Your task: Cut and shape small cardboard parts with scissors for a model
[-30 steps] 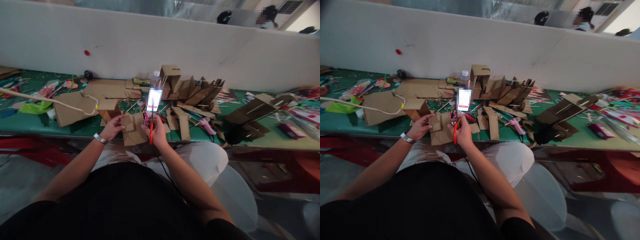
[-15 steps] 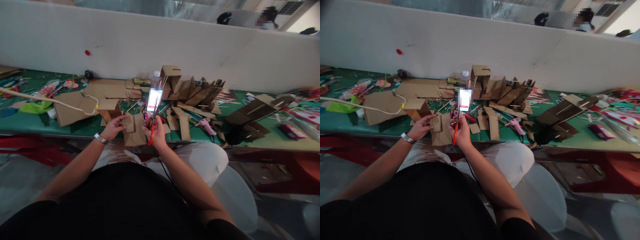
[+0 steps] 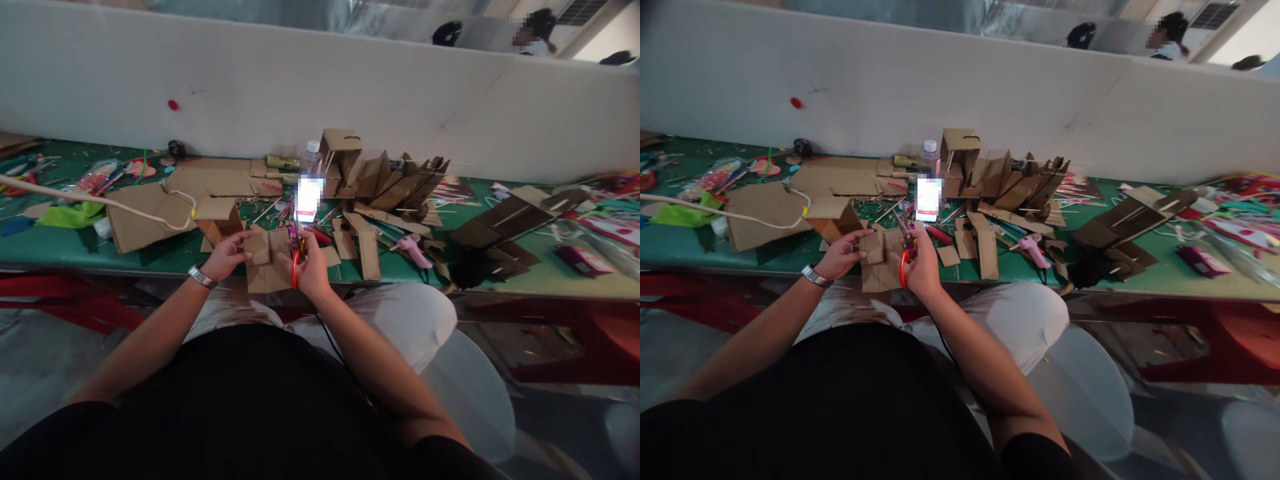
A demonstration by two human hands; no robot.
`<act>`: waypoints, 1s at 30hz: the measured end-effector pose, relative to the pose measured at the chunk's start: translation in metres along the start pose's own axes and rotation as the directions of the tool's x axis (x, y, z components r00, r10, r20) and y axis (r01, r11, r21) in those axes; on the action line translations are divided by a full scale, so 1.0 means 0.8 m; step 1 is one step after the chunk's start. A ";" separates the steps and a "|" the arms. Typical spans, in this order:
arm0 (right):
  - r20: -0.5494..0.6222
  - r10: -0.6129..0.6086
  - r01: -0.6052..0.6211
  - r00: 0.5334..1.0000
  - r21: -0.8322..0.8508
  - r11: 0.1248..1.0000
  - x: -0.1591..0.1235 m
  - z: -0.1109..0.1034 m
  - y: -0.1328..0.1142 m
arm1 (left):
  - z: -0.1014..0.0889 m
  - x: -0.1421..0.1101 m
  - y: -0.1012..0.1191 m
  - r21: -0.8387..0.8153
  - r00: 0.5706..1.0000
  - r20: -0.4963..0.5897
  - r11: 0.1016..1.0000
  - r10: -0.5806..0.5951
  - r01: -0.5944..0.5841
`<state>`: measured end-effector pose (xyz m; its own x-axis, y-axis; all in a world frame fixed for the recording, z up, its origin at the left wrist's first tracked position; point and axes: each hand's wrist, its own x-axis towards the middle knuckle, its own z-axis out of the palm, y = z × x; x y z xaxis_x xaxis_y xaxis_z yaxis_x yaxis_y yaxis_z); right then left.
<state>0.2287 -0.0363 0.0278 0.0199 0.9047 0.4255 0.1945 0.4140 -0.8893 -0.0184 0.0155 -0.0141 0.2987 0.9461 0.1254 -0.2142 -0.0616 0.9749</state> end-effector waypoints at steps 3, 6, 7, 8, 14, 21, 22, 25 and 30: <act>0.012 -0.082 0.083 0.997 -0.222 0.972 -0.001 -0.001 0.002 | 0.001 -0.001 0.003 0.032 1.000 0.011 0.999 0.000 0.000; 0.082 -0.126 0.145 0.989 -0.303 0.942 -0.002 -0.001 -0.001 | 0.002 0.000 0.003 0.014 1.000 0.019 1.000 0.019 -0.019; 0.101 -0.137 0.162 0.985 -0.311 0.937 -0.003 0.000 -0.002 | 0.001 0.000 0.003 0.001 0.999 0.026 1.000 0.025 -0.025; 0.113 -0.149 0.178 0.982 -0.320 0.931 -0.003 0.000 -0.003 | 0.001 0.001 0.002 -0.012 0.999 0.034 0.999 0.030 -0.029; 0.103 -0.200 0.224 0.974 -0.357 0.907 -0.006 0.003 -0.001 | -0.004 0.002 -0.003 -0.055 0.999 0.035 0.998 0.018 -0.016; 0.077 -0.190 0.205 0.979 -0.315 0.927 -0.006 0.006 0.001 | 0.000 0.000 0.001 -0.103 1.000 0.010 0.995 -0.017 0.018; 0.074 -0.194 0.208 0.978 -0.304 0.930 -0.007 0.005 0.000 | 0.000 0.000 0.002 -0.110 1.000 0.006 0.994 -0.024 0.025; 0.067 -0.150 0.163 0.986 -0.279 0.946 -0.008 0.004 -0.005 | 0.001 0.000 0.003 -0.114 0.999 -0.011 0.993 -0.034 0.033; 0.051 -0.027 0.039 0.998 -0.239 0.970 -0.011 0.003 -0.012 | -0.001 0.001 0.001 -0.099 1.000 0.019 0.995 -0.020 0.022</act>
<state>0.2241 -0.0484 0.0322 -0.0352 0.8970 0.4406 0.4241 0.4126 -0.8061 -0.0186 0.0165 -0.0136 0.3208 0.9409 0.1091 -0.2981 -0.0090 0.9545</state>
